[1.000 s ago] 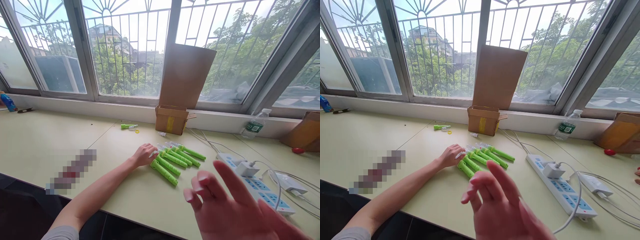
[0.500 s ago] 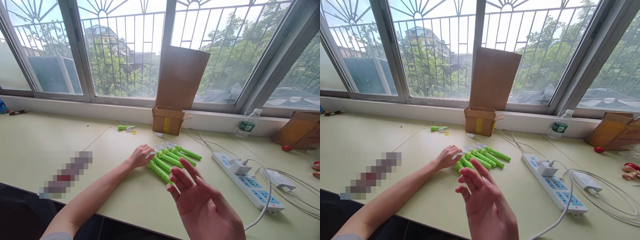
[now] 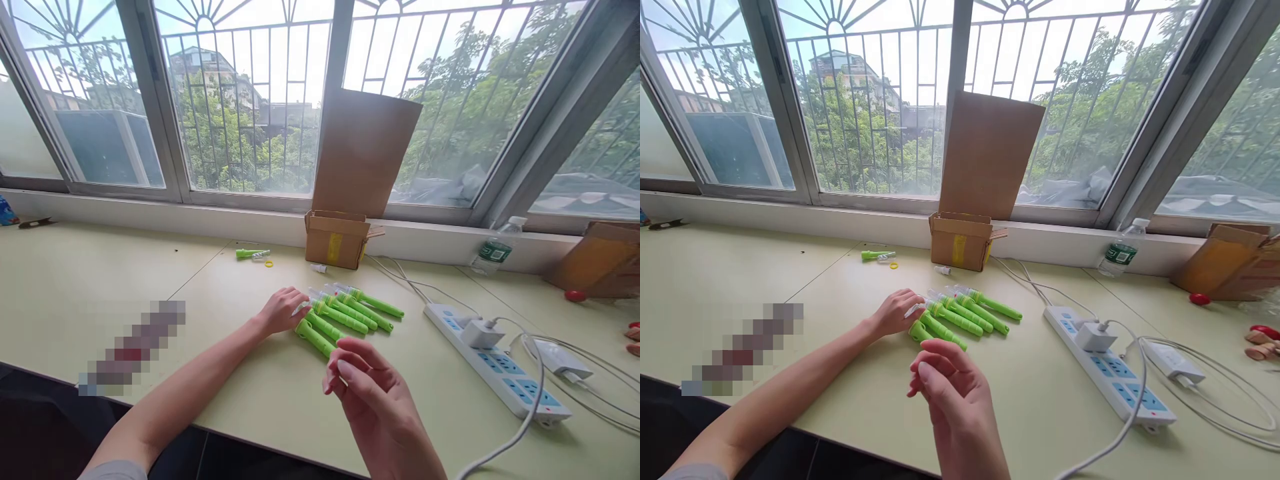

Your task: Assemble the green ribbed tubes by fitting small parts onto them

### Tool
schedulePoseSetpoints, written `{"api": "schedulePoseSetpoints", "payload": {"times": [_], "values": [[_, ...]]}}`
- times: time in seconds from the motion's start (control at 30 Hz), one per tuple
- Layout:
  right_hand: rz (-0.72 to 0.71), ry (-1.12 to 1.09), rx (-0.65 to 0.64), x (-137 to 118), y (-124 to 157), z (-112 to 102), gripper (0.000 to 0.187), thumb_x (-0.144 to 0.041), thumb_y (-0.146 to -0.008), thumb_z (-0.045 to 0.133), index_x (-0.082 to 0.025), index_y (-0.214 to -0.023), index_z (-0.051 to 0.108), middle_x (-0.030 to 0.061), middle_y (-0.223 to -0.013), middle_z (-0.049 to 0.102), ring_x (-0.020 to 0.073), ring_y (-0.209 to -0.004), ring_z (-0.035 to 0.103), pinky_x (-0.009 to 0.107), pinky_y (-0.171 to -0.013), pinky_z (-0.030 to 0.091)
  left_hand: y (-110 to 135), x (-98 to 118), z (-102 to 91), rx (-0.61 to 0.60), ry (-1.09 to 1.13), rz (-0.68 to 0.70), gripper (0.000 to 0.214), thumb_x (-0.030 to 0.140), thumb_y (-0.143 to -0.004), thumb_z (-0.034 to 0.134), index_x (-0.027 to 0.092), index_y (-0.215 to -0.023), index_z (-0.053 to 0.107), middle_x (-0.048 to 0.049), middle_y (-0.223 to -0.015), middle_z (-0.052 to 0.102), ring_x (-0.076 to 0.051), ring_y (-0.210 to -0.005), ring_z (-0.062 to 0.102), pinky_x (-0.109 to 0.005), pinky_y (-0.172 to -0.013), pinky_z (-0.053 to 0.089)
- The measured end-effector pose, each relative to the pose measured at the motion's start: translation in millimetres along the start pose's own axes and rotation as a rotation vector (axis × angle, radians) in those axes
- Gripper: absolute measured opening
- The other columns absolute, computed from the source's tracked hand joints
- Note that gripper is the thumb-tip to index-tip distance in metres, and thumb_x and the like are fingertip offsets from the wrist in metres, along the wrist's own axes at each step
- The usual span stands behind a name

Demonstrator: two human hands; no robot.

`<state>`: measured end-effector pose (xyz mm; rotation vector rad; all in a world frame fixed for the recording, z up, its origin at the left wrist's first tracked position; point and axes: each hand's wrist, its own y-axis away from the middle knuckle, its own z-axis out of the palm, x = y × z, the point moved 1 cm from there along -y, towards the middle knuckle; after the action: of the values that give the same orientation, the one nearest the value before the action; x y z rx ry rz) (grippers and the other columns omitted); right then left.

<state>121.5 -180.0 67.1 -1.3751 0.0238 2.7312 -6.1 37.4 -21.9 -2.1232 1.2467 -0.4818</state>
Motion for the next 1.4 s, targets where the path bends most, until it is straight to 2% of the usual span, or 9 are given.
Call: {"api": "schedulePoseSetpoints", "payload": {"times": [0.27, 0.43, 0.57, 0.67, 0.8, 0.93, 1.03, 1.23, 1.4], "values": [[0.021, 0.33, -0.077, 23, 1, -10, 0.019, -0.027, -0.068, 0.079, -0.02, -0.084, 0.071, 0.0013, -0.066, 0.06, 0.0127, -0.062, 0.053, 0.024, -0.059, 0.045, 1, -1, 0.4, -0.012, 0.001, -0.005, 0.02, 0.031, -0.095, 0.045, 0.019, -0.097, 0.06, -0.0061, -0.089, 0.068, -0.019, -0.08, 0.061, -0.033, -0.074, 0.049], [0.017, 0.623, -0.335, 66, 3, -13, 0.02, -0.013, -0.067, 0.065, -0.019, -0.085, 0.071, 0.0019, -0.066, 0.064, 0.0131, -0.059, 0.057, 0.023, -0.059, 0.046, 1, -1, 0.5, -0.003, 0.0, 0.0, 0.02, 0.032, -0.095, 0.044, 0.019, -0.096, 0.06, -0.0059, -0.088, 0.068, -0.018, -0.079, 0.061, -0.033, -0.073, 0.05], [-0.217, 0.8, -0.528, 89, -2, -14, 0.027, -0.011, -0.063, 0.058, -0.017, -0.085, 0.072, 0.003, -0.066, 0.066, 0.0114, -0.051, 0.053, 0.021, -0.052, 0.045, 0, -2, -0.9, 0.005, -0.008, -0.003, 0.02, 0.031, -0.095, 0.045, 0.019, -0.096, 0.06, -0.0058, -0.087, 0.068, -0.018, -0.079, 0.061, -0.033, -0.072, 0.05], [-0.257, 0.94, -0.608, 83, -7, -9, 0.023, -0.014, -0.068, 0.062, -0.016, -0.088, 0.073, 0.0047, -0.069, 0.066, 0.0118, -0.054, 0.054, 0.021, -0.054, 0.046, 0, -3, -2.1, 0.009, -0.007, -0.006, 0.019, 0.03, -0.095, 0.045, 0.019, -0.095, 0.06, -0.0058, -0.086, 0.068, -0.018, -0.079, 0.061, -0.033, -0.072, 0.05], [-0.263, 1.02, -0.547, 67, -9, -1, 0.018, -0.019, -0.072, 0.064, -0.016, -0.087, 0.072, 0.0021, -0.065, 0.061, 0.0098, -0.051, 0.049, 0.019, -0.052, 0.043, 0, -4, -2.3, 0.013, -0.006, -0.007, 0.018, 0.03, -0.094, 0.045, 0.019, -0.095, 0.06, -0.0057, -0.086, 0.068, -0.018, -0.079, 0.061, -0.033, -0.073, 0.049], [-0.382, 1.126, -0.411, 69, -9, -1, 0.01, -0.024, -0.074, 0.062, -0.017, -0.071, 0.067, -0.0053, -0.05, 0.039, 0.0076, -0.044, 0.036, 0.019, -0.047, 0.031, 0, -5, -2.1, 0.017, -0.008, -0.006, 0.018, 0.03, -0.095, 0.045, 0.019, -0.095, 0.06, -0.0057, -0.086, 0.068, -0.018, -0.078, 0.061, -0.033, -0.072, 0.049], [-0.377, 1.169, -0.359, 71, -9, -2, 0.022, -0.03, -0.077, 0.059, -0.017, -0.059, 0.058, -0.0077, -0.045, 0.026, 0.0064, -0.042, 0.027, 0.021, -0.044, 0.022, 0, -5, -2.6, 0.023, -0.013, -0.004, 0.019, 0.03, -0.095, 0.045, 0.019, -0.095, 0.06, -0.0056, -0.086, 0.068, -0.018, -0.078, 0.061, -0.033, -0.072, 0.049], [-0.228, 1.233, -0.488, 45, -11, 9, 0.033, -0.027, -0.083, 0.052, -0.019, -0.055, 0.036, -0.0074, -0.046, 0.02, 0.0073, -0.044, 0.02, 0.023, -0.044, 0.017, 0, -6, -4.4, 0.016, -0.019, -0.026, 0.021, 0.032, -0.095, 0.044, 0.019, -0.094, 0.061, -0.0059, -0.086, 0.068, -0.018, -0.079, 0.061, -0.033, -0.072, 0.049], [-0.352, 1.353, -0.58, 37, -34, 4, 0.033, -0.026, -0.087, 0.049, -0.019, -0.058, 0.036, -0.006, -0.048, 0.03, 0.0088, -0.048, 0.023, 0.024, -0.049, 0.021, 0, -12, -5.0, 0.007, -0.021, -0.085, 0.024, 0.034, -0.096, 0.042, 0.019, -0.093, 0.061, -0.0062, -0.085, 0.068, -0.019, -0.08, 0.061, -0.034, -0.073, 0.049]]}}
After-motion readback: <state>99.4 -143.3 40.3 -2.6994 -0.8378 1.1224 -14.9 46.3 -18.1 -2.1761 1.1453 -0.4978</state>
